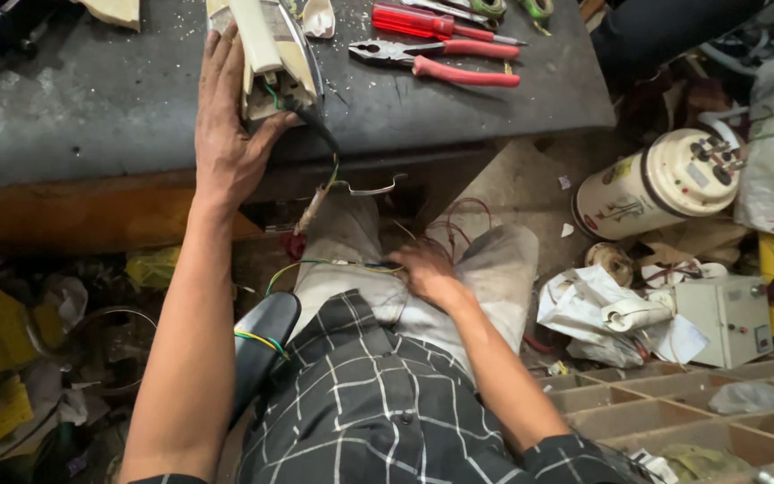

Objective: The person works on a disassembled electrical cord and plug. They use a screwdriver to tighten terminal screws, scissors to trim wire ends, and pliers to strip insulation, then reinsert the wires into the plug and secure them.

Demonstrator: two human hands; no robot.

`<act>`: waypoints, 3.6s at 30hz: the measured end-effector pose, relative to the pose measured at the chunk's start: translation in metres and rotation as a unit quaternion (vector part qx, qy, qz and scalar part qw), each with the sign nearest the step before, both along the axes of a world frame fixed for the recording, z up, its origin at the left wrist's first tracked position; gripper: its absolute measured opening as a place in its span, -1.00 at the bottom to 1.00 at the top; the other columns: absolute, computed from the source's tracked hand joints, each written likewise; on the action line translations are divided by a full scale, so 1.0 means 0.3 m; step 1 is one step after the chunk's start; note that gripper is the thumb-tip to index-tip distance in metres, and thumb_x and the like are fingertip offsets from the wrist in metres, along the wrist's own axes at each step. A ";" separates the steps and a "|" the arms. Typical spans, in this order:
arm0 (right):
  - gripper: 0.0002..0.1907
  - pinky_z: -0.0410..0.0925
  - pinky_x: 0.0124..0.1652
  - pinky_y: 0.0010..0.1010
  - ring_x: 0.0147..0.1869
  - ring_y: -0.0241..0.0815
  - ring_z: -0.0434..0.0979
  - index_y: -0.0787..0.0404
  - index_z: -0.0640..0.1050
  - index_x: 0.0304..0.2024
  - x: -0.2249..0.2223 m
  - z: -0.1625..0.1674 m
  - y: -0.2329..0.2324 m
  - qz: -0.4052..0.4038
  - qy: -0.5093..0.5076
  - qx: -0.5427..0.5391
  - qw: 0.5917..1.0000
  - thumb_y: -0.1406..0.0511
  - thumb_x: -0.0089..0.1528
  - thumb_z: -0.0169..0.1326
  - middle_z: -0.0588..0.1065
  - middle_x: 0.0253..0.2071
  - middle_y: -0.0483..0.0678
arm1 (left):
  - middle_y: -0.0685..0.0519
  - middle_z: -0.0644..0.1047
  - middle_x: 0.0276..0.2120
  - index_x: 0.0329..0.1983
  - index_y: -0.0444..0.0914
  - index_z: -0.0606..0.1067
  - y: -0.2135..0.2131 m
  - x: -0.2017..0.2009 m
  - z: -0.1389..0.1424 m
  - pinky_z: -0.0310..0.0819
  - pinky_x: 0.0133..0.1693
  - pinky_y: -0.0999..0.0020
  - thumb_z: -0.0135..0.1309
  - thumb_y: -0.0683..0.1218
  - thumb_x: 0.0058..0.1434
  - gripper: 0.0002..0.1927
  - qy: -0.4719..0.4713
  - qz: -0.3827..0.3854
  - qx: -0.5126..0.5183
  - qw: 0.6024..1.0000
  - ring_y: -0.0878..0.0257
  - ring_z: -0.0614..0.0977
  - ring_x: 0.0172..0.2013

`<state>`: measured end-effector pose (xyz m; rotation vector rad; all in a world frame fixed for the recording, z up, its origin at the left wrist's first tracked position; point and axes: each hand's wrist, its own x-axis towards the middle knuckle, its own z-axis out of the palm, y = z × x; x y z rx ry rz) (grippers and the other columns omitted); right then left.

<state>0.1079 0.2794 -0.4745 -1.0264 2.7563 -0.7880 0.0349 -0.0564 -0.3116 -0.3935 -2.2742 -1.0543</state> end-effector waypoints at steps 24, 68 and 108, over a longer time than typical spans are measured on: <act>-0.74 0.38 -0.30 -0.25 -0.34 0.00 0.56 0.20 0.69 -0.13 0.040 0.303 0.090 -0.128 -0.168 0.028 0.977 0.23 0.17 0.24 0.62 -0.33 0.01 | -0.19 0.45 0.23 0.35 -0.17 0.35 -0.144 0.639 0.022 0.30 0.20 0.07 0.43 0.13 -0.18 -0.02 -0.432 -0.021 -0.128 0.892 -0.10 0.44 0.24; -0.81 0.30 -0.03 -0.47 -0.08 -0.28 0.45 0.30 0.59 0.08 0.189 0.463 1.073 -0.489 0.089 -0.079 0.864 0.38 0.43 0.14 0.51 -0.12 -0.06 | 0.05 0.54 -0.32 0.09 -0.24 0.64 -0.162 0.649 0.262 0.40 0.05 0.11 0.44 -0.04 0.01 -0.46 -0.030 0.223 -0.258 0.940 0.04 0.53 -0.14; -0.48 0.15 -0.41 -0.64 -0.29 -0.40 0.17 0.32 0.31 0.48 0.142 0.987 0.358 0.032 -0.403 -0.894 0.195 0.49 0.45 -0.07 0.31 0.13 0.04 | -0.20 0.50 -0.13 0.51 -0.31 0.01 0.797 0.297 -0.047 0.40 -0.09 -0.02 0.30 0.00 -0.01 0.08 -0.151 -0.133 0.039 0.979 -0.18 0.50 -0.15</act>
